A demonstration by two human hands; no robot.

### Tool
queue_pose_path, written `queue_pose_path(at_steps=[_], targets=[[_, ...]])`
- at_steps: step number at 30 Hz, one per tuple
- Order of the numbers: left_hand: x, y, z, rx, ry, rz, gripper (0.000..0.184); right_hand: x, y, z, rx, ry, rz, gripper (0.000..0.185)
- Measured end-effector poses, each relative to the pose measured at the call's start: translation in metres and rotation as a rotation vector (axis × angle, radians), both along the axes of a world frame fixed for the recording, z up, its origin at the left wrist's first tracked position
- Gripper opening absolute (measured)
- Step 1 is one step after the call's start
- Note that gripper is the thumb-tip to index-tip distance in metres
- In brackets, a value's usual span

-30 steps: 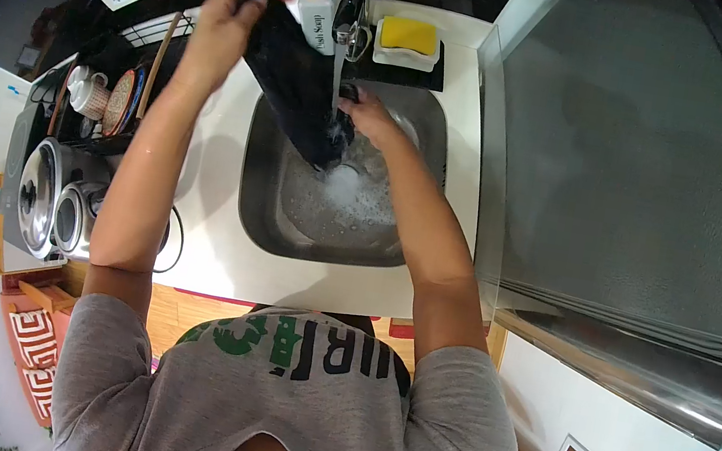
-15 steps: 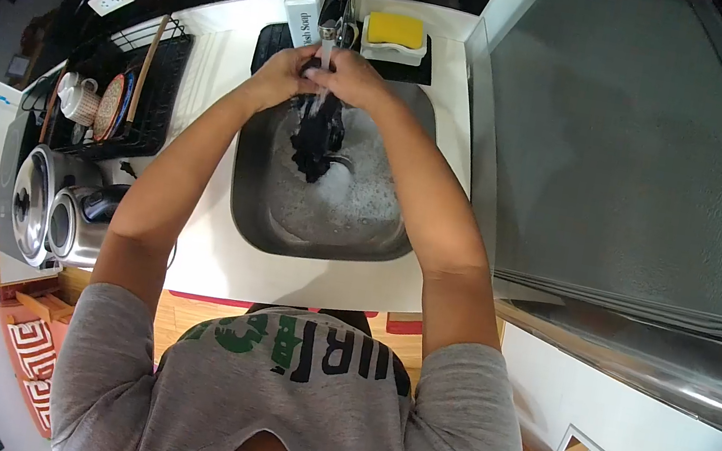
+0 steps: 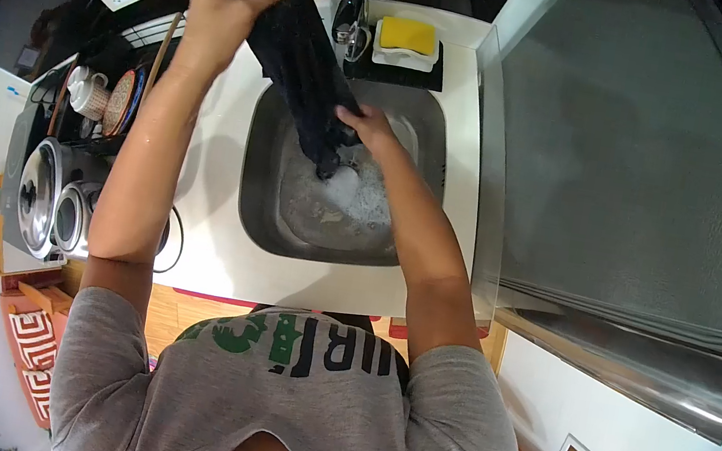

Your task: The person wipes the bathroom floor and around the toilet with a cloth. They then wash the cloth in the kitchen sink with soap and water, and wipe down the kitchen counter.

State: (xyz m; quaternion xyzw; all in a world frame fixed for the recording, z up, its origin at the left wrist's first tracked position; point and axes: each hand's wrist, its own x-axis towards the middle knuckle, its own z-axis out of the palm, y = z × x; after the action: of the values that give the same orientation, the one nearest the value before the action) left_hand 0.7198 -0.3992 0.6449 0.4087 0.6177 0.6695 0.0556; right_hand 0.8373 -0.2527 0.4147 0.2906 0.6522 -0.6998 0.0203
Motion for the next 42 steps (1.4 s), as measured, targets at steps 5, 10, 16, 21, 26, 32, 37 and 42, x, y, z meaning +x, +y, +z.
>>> queue_pose_path(at_steps=[5,10,16,21,26,32,37,42], targets=[[-0.002,-0.017,0.018,-0.190,0.172,0.210,0.069,-0.001,0.007,-0.031,0.062,-0.027,-0.051,0.036],[-0.017,-0.018,-0.075,-0.640,0.224,0.149,0.071,-0.031,0.025,0.000,0.414,0.130,0.301,0.030],[-0.003,-0.003,-0.170,-0.965,0.189,-0.046,0.088,-0.039,0.026,0.071,0.440,0.128,0.310,0.028],[-0.008,0.023,-0.143,-0.522,-0.041,-0.273,0.102,-0.042,0.026,0.111,0.453,0.293,0.322,0.035],[-0.016,0.030,-0.119,-0.368,-0.131,-0.249,0.096,-0.040,0.025,0.093,0.089,0.553,0.095,0.035],[-0.006,0.023,-0.076,-0.083,-0.036,-0.066,0.089,-0.026,0.014,0.040,-0.062,0.393,0.048,0.045],[0.013,0.003,-0.015,0.009,-0.142,-0.072,0.083,-0.009,0.008,0.001,-0.037,0.190,0.085,0.047],[-0.006,-0.013,-0.010,0.008,-0.106,0.015,0.080,-0.016,0.003,-0.006,-0.085,0.099,-0.121,0.039]])
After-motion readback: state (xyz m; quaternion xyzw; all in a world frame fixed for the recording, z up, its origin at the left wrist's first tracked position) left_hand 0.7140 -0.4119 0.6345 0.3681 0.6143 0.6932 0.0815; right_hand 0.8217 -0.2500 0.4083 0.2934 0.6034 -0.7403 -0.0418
